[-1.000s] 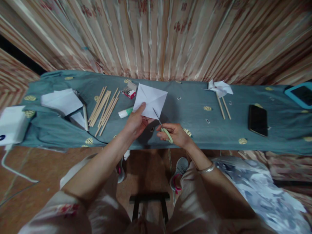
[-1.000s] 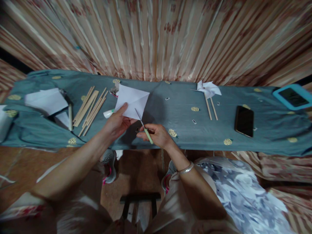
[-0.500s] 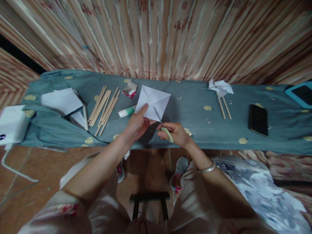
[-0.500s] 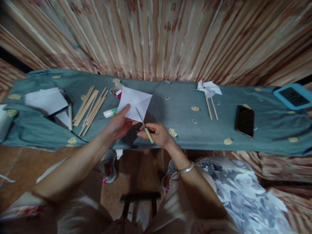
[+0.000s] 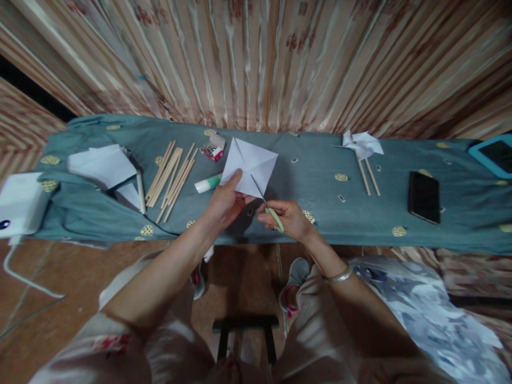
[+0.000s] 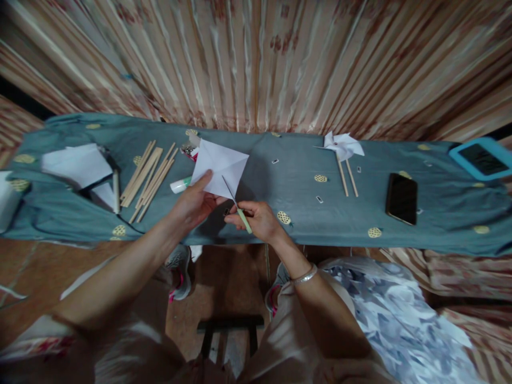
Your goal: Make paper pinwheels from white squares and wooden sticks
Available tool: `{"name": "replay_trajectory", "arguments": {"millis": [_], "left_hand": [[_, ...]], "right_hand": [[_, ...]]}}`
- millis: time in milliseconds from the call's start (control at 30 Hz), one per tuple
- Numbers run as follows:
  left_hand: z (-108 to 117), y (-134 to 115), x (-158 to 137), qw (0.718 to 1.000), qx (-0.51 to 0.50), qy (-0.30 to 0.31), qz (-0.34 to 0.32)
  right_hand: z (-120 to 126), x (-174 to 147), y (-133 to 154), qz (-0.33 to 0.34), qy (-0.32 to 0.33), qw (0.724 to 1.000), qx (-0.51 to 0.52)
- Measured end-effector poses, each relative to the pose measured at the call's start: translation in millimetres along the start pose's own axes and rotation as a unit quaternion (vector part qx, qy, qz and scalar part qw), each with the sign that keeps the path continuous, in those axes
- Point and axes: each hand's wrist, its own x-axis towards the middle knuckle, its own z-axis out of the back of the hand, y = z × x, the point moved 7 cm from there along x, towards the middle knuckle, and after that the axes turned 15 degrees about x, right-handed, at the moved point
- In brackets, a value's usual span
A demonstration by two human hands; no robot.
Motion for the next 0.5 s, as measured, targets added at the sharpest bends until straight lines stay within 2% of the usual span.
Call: {"name": "replay_trajectory", "arguments": {"millis": [167, 500], "left_hand": [[-0.8, 0.5, 0.1, 1.0, -0.01, 0.006, 0.003], [8.7, -17.3, 4.1, 0.998, -0.047, -0.038, -0.036]], "right_hand": [[-0.9, -0.2, 0.4, 0.002, -0.004, 1.0, -0.004], [1.3, -8.0, -0.2, -0.045, 0.025, 0.998, -0.041]]}}
